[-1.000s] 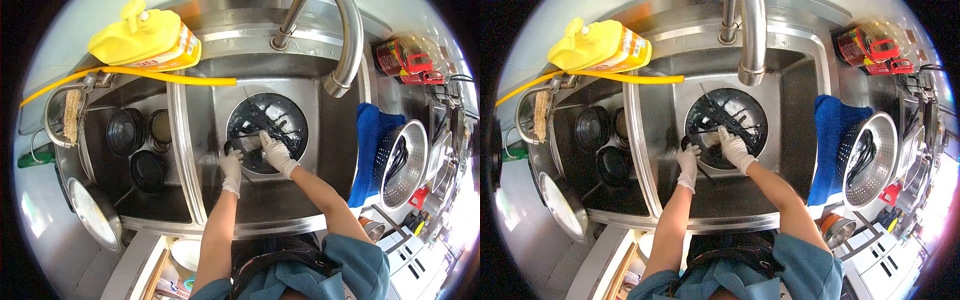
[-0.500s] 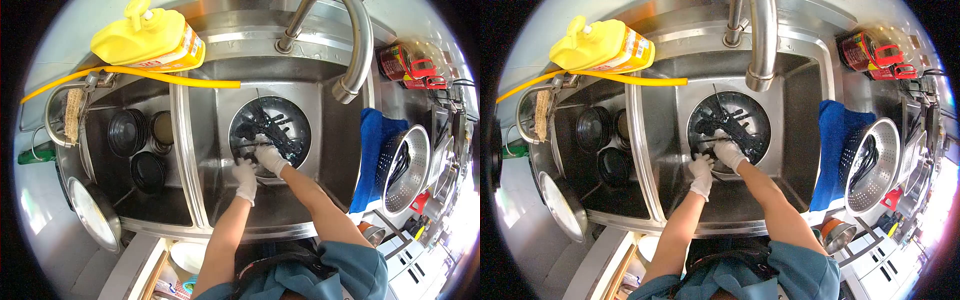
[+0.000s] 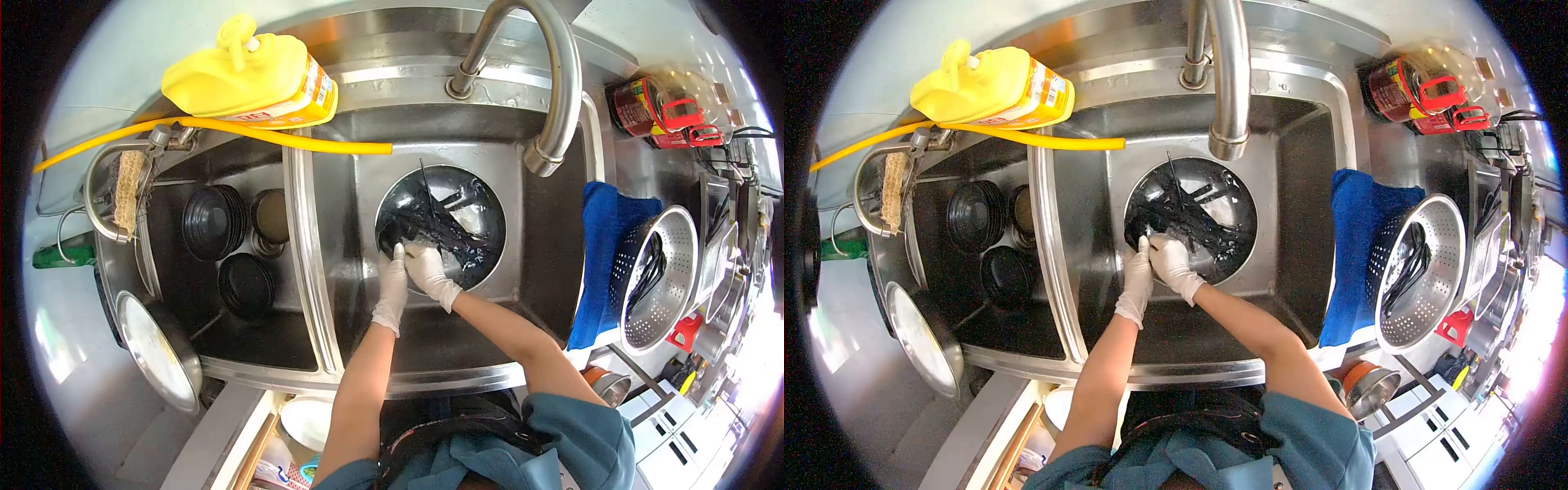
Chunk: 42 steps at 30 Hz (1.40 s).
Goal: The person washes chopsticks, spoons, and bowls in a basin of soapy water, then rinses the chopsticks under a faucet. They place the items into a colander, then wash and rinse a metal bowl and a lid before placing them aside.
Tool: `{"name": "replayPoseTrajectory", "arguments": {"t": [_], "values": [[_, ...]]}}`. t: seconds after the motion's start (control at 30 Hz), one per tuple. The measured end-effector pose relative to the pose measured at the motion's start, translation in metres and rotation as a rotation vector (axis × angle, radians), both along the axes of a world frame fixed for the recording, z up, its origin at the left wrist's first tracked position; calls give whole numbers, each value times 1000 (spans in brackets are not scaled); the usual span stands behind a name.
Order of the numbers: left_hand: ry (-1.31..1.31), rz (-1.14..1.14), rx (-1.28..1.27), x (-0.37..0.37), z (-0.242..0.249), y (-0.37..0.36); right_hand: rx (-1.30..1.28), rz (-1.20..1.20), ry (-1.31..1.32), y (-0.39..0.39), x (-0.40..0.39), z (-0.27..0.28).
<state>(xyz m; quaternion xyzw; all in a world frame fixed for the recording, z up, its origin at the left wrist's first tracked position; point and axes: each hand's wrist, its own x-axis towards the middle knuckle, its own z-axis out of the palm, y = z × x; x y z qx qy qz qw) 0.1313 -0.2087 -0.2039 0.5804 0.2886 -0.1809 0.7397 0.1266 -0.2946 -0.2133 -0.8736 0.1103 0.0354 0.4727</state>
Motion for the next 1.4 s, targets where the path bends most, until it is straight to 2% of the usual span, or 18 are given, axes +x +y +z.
{"name": "replayPoseTrajectory", "arguments": {"t": [0.13,0.27,0.33,0.37,0.4,0.43,0.5,0.6,0.63,0.77,0.83,0.87,0.93,0.97,1.07,1.27,1.33,1.4], "values": [[0,-106,29,7,5,9,-95,33,63,0,1,0],[15,-119,207,11,-4,19,223,201,-86,-12,8,4],[273,15,10,17,9,20,821,-202,371,-17,10,15],[273,27,-35,18,4,21,404,-173,251,-16,15,10],[275,27,-34,17,0,24,404,-173,253,-21,18,5],[247,14,56,16,-4,26,231,220,218,-28,23,1],[263,38,188,14,-16,31,-499,695,109,-23,11,-29],[319,56,231,13,-24,35,-688,807,-31,-19,1,-46],[321,55,230,13,-25,35,-631,723,190,-10,-1,-49],[318,73,240,10,-25,32,-770,651,31,-13,-11,-70],[322,73,233,11,-25,31,-590,311,146,-17,-7,-45],[329,51,247,12,-24,30,-591,313,147,-20,-6,-46],[335,28,260,14,-21,25,-976,669,115,-28,3,-51],[316,58,236,14,-21,23,-975,669,113,-29,9,-51],[300,106,212,15,-19,22,-625,396,170,-29,30,-48],[284,103,164,15,-24,25,-712,298,56,-19,52,-58],[288,95,148,13,-25,28,-566,397,121,-23,53,-61],[220,86,124,12,-23,27,-488,280,94,-22,48,-53]]}}
